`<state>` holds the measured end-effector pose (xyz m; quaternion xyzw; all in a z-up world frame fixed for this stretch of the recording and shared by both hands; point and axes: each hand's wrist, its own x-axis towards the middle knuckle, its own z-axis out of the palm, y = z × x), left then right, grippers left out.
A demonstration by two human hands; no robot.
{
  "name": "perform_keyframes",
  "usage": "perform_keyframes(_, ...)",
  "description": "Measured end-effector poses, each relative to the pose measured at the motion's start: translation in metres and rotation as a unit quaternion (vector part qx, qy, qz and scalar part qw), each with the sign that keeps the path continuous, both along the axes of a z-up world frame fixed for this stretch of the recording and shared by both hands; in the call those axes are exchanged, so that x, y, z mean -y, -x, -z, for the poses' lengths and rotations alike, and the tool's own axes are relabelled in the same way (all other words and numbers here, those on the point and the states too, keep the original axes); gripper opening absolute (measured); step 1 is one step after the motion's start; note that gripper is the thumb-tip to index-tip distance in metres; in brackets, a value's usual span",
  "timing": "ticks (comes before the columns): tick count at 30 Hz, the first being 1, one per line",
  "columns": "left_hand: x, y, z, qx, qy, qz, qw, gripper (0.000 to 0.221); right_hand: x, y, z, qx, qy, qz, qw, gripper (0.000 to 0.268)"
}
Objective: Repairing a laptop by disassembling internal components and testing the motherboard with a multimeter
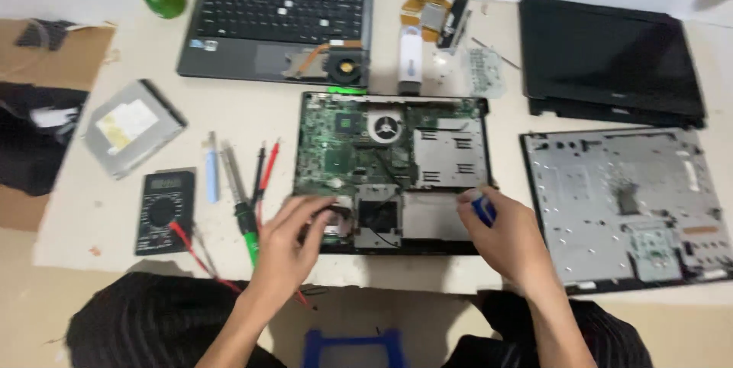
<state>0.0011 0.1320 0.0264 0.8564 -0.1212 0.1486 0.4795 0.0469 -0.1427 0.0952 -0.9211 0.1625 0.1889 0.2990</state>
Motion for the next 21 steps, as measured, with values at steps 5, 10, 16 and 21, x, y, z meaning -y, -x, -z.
perform_keyframes(5,0.022,-0.010,-0.028,0.044,0.069,-0.041,0.996,0.018,0.043,0.011,0.025,0.017,-0.022,-0.178,0.984,0.028)
perform_keyframes(10,0.035,-0.025,-0.055,0.082,0.090,-0.034,0.992,0.013,0.039,0.025,0.048,0.099,-0.057,-0.265,0.957,0.029)
perform_keyframes(16,0.055,-0.051,-0.090,0.172,0.060,0.040,0.982,0.017,0.029,0.028,0.058,0.250,-0.072,-0.284,0.923,0.015)
perform_keyframes(21,0.083,-0.083,-0.085,0.132,0.095,0.067,0.984,0.016,0.032,0.024,0.046,0.108,0.038,-0.205,0.972,0.015)
